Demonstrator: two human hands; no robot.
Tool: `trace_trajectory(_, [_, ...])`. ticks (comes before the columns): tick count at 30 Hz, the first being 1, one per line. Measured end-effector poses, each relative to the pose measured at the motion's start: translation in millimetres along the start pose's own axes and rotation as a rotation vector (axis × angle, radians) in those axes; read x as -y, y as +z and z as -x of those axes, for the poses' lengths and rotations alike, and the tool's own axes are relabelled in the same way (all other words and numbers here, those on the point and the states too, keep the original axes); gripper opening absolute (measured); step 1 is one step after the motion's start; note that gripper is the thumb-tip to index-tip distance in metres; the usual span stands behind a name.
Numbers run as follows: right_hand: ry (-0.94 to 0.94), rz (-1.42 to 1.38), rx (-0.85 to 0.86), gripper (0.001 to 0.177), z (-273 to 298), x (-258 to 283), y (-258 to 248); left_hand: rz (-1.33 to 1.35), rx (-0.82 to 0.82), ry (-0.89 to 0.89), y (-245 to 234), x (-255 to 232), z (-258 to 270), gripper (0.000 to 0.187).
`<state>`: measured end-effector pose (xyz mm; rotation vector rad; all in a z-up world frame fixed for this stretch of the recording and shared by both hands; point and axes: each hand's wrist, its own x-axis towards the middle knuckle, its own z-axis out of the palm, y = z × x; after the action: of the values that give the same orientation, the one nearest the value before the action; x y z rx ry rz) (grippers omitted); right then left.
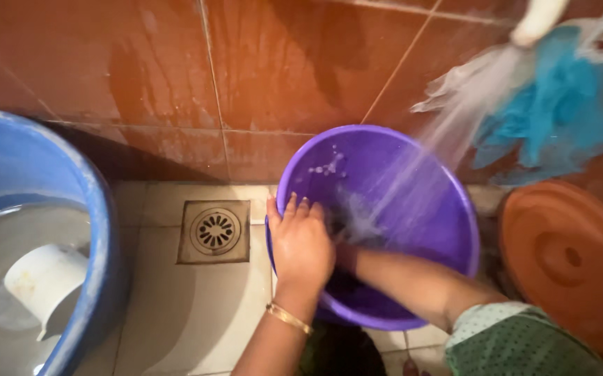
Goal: The person fills a purple bucket with water from a wall tap, then repeatedly submerges, scrubs, and wrings a dark green cloth in the bucket. The cloth is hung on the wall briefly before being returned to the bucket for further washing.
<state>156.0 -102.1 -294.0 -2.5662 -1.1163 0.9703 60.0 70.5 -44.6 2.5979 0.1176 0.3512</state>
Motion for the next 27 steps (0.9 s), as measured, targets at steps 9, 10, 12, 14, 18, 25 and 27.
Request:
trace_trajectory(9, [0.368, 0.536, 0.184, 0.065, -6, 13, -35, 0.001, -0.049, 0.036, -2, 0, -3, 0.036])
trace_trajectory(10, [0.140, 0.414, 0.117, 0.060, -9, 11, -19, -0.015, -0.054, 0.045, -2, 2, -3, 0.038])
trace_trajectory(12, [-0.315, 0.160, -0.016, 0.053, -10, -6, 23, -0.042, -0.062, 0.049, -1, 5, 0, 0.042])
trace_trajectory(14, [-0.220, 0.149, -0.016, 0.049, -14, -41, 48, 0.008, -0.082, 0.031, 1, 1, 8, 0.035])
trace_trajectory(18, [-0.277, 0.211, -0.094, 0.050, -54, -59, 10, 0.027, -0.035, 0.021, 0, 3, -3, 0.048])
trace_trajectory(25, [0.459, -0.568, -0.486, 0.045, 148, 43, -188, -0.030, -0.048, -0.019, 9, 3, -1, 0.031])
trace_trajectory(27, [0.357, -0.900, -0.569, 0.039, 219, 83, -252, -0.063, 0.001, -0.028, 12, 4, -1, 0.030])
